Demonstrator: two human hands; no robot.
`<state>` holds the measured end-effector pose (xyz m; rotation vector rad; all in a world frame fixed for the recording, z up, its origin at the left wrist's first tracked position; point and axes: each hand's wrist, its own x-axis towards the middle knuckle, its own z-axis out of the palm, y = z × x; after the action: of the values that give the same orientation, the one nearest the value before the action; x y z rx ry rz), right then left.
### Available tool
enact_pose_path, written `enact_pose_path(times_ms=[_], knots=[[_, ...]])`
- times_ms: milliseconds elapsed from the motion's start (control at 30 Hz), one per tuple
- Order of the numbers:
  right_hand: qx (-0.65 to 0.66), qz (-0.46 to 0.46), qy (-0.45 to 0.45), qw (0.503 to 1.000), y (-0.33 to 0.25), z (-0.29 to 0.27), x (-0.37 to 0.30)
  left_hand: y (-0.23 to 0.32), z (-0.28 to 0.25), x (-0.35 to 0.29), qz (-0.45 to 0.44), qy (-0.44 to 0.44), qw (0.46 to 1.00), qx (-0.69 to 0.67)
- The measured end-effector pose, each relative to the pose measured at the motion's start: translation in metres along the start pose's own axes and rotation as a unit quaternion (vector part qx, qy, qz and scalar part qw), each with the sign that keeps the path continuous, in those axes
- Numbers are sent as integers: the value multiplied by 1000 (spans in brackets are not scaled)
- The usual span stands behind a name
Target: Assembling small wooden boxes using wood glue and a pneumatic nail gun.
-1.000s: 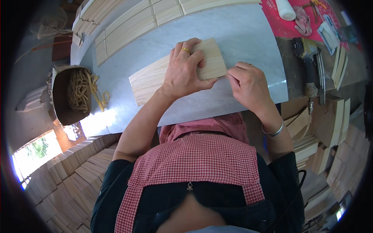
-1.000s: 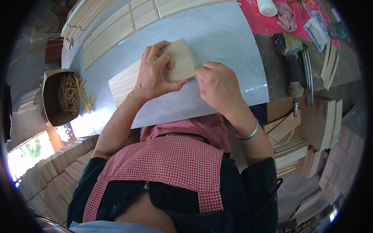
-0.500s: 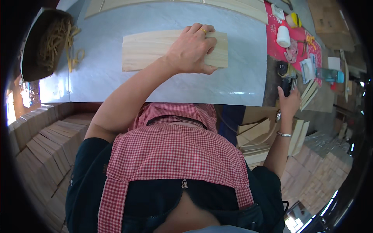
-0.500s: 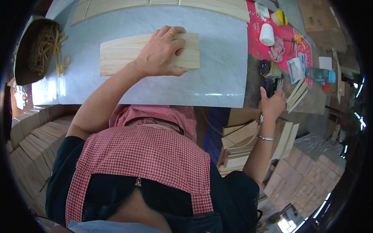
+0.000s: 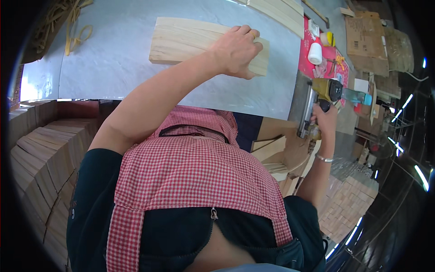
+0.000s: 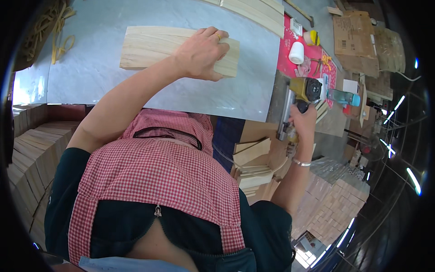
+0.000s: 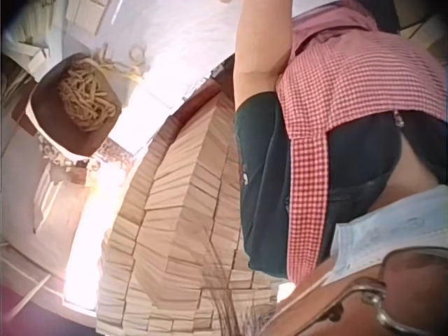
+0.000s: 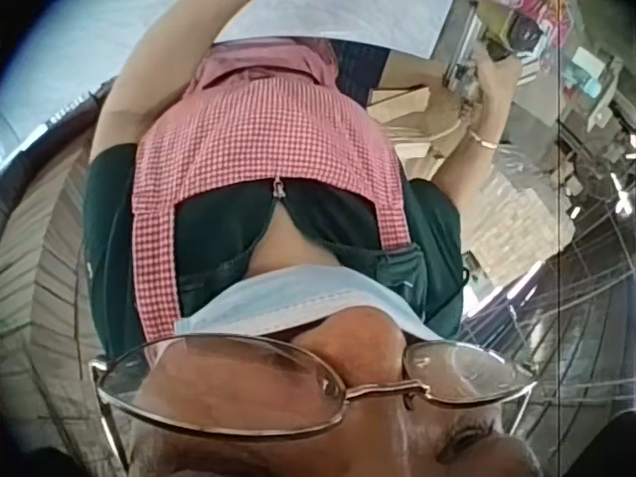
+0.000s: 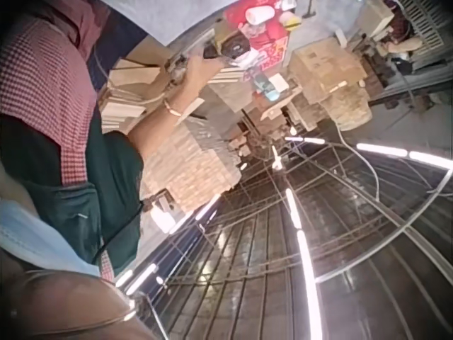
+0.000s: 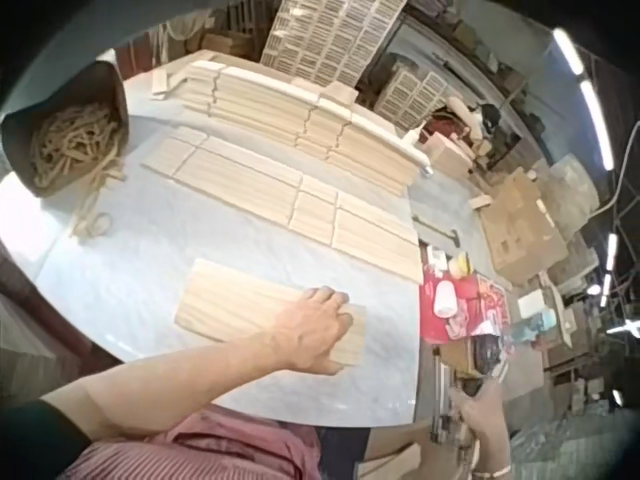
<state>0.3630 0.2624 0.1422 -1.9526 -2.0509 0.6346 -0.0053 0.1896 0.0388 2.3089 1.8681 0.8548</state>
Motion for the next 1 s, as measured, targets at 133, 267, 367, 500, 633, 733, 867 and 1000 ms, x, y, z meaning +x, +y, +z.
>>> enact_pose_path(times_ms=[133,267,367,500,633,733,867,1000], knots=[[72,10,-51,996,-75,6,-45,3,-1,0,-3,-21,1000,4],[105,-10,-124,987,-117,18,-69,4,-3,3,-20,-45,999,-4],[106,-40,-128,985,-119,24,-73,6,-3,4,-20,-51,998,-4],[104,-29,-132,985,-125,28,-75,6,-5,4,-21,-53,998,-3],[97,-6,-136,986,-131,26,-75,6,-6,2,-21,-52,998,-1],[81,-6,-143,986,-134,25,-74,6,-6,2,-22,-53,998,0],[100,10,-111,989,-148,32,-66,4,1,1,-7,-14,1000,15],[104,12,-102,989,-149,35,-58,5,-5,4,-14,-35,999,8]])
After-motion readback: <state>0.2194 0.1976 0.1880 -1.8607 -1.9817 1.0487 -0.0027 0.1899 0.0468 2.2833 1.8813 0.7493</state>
